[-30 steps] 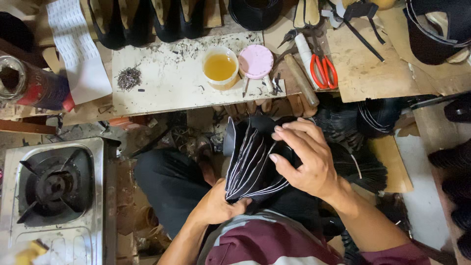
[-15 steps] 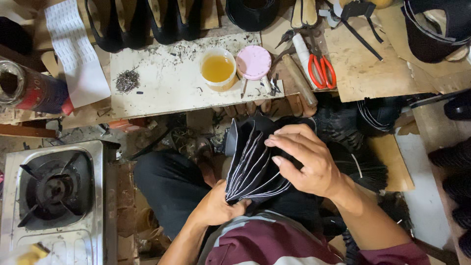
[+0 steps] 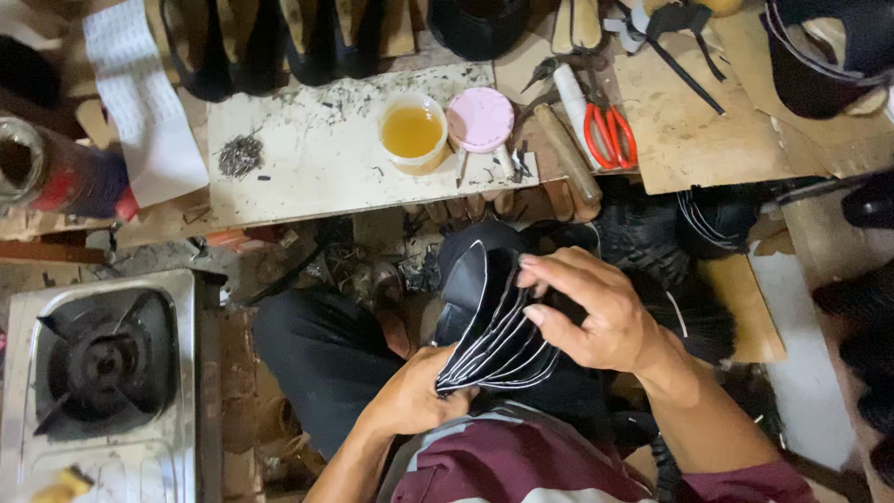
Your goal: The person sits on the floor and assembles shoe components by hand. They pick up a black shoe upper, trim excess material with scissors, and repeatedly press and smooth the edges to shape the piece. The person handles multiple similar uppers, stacking them after inspection.
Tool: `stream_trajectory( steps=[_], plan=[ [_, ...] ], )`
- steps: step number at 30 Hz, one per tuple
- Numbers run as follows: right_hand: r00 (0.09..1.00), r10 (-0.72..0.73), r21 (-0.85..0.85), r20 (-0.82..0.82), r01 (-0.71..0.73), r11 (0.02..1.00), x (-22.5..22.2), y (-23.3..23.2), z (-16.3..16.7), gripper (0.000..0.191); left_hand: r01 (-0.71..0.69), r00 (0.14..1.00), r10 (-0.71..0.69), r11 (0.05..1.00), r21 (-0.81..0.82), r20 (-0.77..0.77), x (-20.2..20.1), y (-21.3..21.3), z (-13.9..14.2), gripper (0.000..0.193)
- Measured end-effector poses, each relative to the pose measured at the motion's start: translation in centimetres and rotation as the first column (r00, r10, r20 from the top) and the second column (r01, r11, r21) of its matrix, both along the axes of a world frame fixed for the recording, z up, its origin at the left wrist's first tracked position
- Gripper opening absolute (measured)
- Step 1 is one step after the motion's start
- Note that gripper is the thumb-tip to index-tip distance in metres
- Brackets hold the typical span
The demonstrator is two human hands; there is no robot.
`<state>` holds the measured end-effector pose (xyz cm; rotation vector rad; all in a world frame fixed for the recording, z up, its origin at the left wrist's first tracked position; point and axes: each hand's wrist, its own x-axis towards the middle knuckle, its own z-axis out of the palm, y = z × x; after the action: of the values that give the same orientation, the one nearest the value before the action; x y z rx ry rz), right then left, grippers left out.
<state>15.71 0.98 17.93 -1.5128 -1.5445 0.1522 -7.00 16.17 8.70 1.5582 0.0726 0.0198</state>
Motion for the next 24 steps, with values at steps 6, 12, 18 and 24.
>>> stream_trajectory(
  steps=[6,12,18,24],
  plan=[
    [0.983,-0.174,0.187,0.064,0.159,0.969,-3.5,-2.4,-2.2,0.061,-0.369,0.904,0.372,0.928,0.055,-0.209,-3.3,0.3,-3.1,0.032],
    [0.977,0.067,-0.003,0.205,-0.068,0.998,-9.6,-5.9,-6.6,0.065,-0.743,0.585,0.696,0.254,-0.619,-0.417,-5.4,1.2,-3.6,0.068],
    [0.931,0.038,-0.082,0.363,-0.009,0.997,-10.5,-6.9,-10.1,0.062,-0.457,0.806,0.46,0.084,-0.886,-0.372,-7.0,0.2,-6.1,0.068],
    [0.987,0.079,0.007,0.141,-0.081,0.997,-11.6,-6.6,-10.3,0.07,-0.301,0.913,0.354,0.245,-0.922,-0.205,-10.2,0.3,-8.7,0.071]
  ],
)
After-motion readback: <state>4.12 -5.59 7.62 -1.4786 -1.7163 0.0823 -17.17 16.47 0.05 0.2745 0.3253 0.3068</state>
